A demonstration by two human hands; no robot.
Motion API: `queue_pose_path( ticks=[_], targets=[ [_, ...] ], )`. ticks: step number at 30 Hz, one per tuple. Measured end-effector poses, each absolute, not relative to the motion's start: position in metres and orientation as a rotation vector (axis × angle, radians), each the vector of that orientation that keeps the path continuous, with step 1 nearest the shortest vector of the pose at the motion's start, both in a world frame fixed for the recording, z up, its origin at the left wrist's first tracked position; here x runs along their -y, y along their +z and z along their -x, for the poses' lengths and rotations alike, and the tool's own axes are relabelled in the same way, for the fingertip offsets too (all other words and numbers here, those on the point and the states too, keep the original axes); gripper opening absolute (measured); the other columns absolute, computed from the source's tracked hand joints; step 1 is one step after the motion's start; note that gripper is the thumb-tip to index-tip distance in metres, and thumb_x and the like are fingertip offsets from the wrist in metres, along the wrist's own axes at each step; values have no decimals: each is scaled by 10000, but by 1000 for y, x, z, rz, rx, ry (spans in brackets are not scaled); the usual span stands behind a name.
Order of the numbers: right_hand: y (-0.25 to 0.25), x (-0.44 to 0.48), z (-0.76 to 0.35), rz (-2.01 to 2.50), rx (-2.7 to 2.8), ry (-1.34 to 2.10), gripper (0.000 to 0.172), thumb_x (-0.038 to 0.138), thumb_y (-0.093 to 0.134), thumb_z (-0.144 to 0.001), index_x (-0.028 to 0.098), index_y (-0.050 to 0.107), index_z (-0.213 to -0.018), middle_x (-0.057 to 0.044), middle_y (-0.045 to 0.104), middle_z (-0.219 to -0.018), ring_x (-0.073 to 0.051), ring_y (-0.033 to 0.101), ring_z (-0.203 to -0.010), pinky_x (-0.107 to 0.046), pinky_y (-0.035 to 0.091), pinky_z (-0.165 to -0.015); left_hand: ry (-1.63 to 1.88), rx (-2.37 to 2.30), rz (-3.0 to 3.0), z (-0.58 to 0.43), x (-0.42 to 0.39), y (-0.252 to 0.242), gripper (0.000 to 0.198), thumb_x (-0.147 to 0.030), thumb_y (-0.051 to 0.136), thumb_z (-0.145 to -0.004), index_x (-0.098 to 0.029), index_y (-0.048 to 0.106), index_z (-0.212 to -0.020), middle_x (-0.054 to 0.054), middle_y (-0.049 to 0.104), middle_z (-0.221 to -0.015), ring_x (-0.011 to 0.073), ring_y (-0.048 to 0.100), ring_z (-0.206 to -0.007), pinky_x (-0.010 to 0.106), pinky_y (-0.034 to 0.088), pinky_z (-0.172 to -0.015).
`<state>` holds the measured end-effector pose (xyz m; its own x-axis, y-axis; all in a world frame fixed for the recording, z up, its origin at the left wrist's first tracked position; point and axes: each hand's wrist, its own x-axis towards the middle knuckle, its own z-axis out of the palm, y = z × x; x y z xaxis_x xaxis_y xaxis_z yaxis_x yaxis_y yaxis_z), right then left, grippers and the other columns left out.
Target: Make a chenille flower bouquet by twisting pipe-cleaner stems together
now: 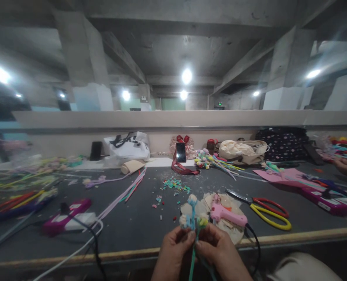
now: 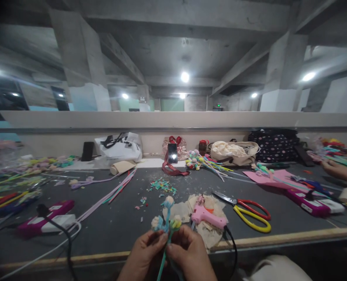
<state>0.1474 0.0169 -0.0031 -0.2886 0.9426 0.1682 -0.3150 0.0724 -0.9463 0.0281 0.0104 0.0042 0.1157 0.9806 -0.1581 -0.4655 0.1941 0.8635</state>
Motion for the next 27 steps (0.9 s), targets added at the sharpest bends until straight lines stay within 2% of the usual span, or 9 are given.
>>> queue_pose_path(
  ticks=[4,8,12,15,19,22,27],
  targets=[
    [6,-14,-153,818,1354,1391,181,241,654,-598,147,592,-740,-4,592,-654,-163,541,-642,-246,410,-591,1210,-911,-827,-29,-10,2,306,-344,690,-530,-149,641,-761,-9,594,-532,74,461,-413,180,343,-417],
    [14,-10,-156,813,1416,1381,176,202,598,-640,136,626,-801,-11,611,-662,-178,547,-690,-253,410,-622,1261,-930,-858,-32,-7,1,300,-349,647,-591,-133,635,-799,-18,559,-496,35,385,-370,157,309,-393],
    [14,-10,-158,928,1458,1379,141,161,562,-628,118,654,-727,9,590,-567,-100,478,-505,-173,332,-450,1195,-905,-884,-30,-13,-4,309,-363,680,-538,-136,629,-741,-13,562,-530,46,413,-376,170,344,-382],
    [11,-13,-159,955,1476,1416,158,166,566,-602,111,662,-714,11,580,-533,-62,403,-421,-149,262,-376,1137,-906,-882,-27,-18,-10,324,-377,684,-526,-138,618,-734,-20,541,-500,58,429,-366,177,360,-365],
    [8,-16,-159,901,1462,1543,156,216,585,-576,98,662,-643,0,572,-493,-48,375,-375,-148,266,-369,1129,-895,-910,-25,-19,-13,280,-346,653,-586,-131,615,-762,-13,546,-526,53,439,-377,167,364,-366],
    [8,-17,-156,827,1420,1601,192,223,606,-556,109,659,-701,6,571,-521,-47,385,-394,-158,317,-420,1124,-864,-963,-24,-18,-12,260,-318,631,-623,-134,614,-806,-11,558,-581,44,438,-397,166,379,-383],
    [11,-14,-148,959,1427,1544,165,218,595,-590,97,632,-696,18,540,-493,-47,385,-390,-150,293,-401,1133,-853,-1035,-23,-18,-11,264,-328,613,-640,-119,614,-800,-4,568,-578,30,412,-372,152,353,-364]
  ],
)
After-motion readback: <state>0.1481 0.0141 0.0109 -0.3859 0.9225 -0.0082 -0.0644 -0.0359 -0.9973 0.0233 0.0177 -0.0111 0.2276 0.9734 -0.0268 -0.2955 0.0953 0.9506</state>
